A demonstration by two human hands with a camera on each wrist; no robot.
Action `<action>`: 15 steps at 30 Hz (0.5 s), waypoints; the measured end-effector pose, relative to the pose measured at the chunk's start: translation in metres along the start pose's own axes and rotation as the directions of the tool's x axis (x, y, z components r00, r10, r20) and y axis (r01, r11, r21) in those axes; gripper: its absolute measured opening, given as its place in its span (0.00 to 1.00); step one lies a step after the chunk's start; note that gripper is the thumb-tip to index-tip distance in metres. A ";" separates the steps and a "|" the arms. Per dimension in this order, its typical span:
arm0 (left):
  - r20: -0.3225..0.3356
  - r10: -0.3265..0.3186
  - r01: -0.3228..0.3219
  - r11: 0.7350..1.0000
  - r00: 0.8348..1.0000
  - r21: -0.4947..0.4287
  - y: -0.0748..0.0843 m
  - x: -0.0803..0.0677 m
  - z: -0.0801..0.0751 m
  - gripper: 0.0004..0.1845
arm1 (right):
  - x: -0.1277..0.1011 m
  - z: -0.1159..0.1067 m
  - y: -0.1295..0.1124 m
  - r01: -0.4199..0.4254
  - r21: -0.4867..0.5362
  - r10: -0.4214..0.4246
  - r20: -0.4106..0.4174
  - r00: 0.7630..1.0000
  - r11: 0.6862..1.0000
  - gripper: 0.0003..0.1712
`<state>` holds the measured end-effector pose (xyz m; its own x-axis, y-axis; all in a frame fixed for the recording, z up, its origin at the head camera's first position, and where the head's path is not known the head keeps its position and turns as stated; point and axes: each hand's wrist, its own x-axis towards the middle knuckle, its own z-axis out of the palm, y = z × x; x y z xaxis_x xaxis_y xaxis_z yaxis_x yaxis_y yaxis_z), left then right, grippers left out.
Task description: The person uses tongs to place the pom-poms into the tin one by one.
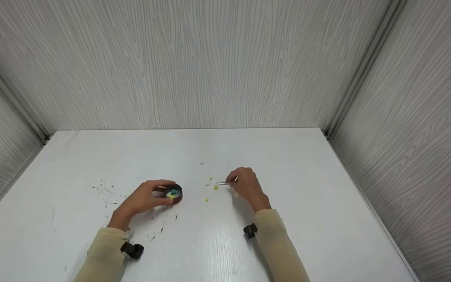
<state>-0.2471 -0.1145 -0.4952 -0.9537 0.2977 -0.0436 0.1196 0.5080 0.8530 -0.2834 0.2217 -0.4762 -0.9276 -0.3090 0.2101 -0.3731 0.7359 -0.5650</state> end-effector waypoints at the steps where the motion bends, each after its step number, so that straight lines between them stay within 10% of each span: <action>1: 0.000 -0.002 0.002 1.000 1.000 -0.001 0.000 0.000 0.000 0.28 | 0.000 0.000 0.000 -0.001 0.002 0.001 0.001 1.000 1.000 0.09; 15: 0.012 0.008 -0.008 1.000 1.000 0.009 -0.003 -0.001 -0.002 0.29 | 0.002 0.006 0.003 0.009 -0.010 -0.009 -0.008 1.000 1.000 0.08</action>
<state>-0.2469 -0.1178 -0.4962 -0.9492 0.3116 -0.0431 0.1299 0.5130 0.8485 -0.2859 0.2192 -0.4822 -0.9244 -0.3105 0.2217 -0.3814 0.7391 -0.5552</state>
